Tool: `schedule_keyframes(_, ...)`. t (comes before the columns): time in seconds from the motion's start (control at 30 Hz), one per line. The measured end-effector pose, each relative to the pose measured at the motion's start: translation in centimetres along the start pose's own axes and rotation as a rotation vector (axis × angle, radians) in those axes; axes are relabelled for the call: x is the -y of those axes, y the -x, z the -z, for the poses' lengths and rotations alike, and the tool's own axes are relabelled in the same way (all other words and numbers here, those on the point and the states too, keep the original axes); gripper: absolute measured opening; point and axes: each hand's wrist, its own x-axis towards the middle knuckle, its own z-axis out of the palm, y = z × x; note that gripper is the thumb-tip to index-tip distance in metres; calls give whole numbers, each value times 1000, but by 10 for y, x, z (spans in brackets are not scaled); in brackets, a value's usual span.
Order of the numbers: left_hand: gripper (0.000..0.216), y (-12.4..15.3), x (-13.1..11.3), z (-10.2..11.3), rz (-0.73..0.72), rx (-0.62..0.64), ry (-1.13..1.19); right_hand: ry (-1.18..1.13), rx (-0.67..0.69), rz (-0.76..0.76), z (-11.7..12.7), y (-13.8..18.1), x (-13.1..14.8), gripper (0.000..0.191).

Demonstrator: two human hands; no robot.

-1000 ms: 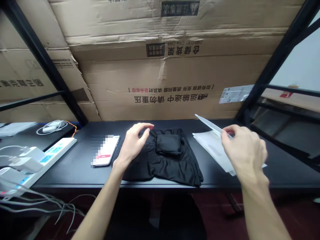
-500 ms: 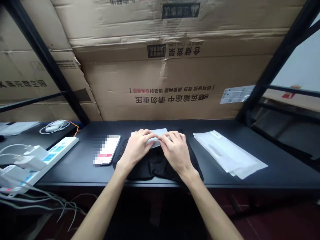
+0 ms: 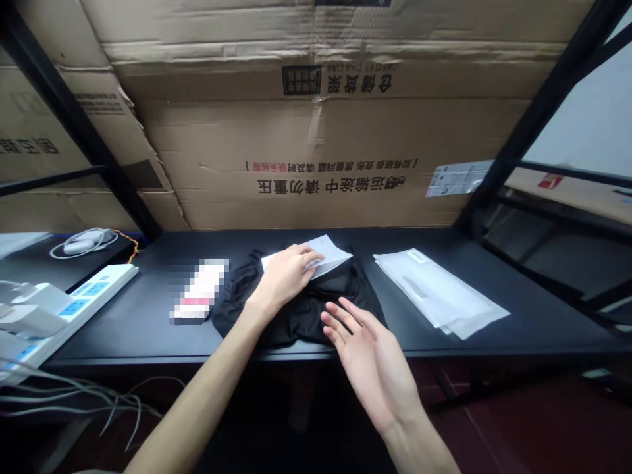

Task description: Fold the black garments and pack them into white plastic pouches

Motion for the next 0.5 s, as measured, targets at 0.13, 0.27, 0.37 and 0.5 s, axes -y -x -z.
schedule_keyframes(0.13, 32, -5, -3, -6, -8, 55, 16, -301, -88, -204, -20, 0, 7, 29)
schedule_keyframes(0.27, 35, -7, -1, -10, 11, 83, 22, -382, -82, -191, -27, -9, 4, 20)
schedule_keyframes(0.37, 34, -7, 1, -11, 19, 94, 33, -415, -74, -181, -28, -18, 0, 17)
schedule_keyframes(0.5, 32, -9, 2, -11, 23, 105, 48, -467, -100, -166, -31, -26, -3, 17)
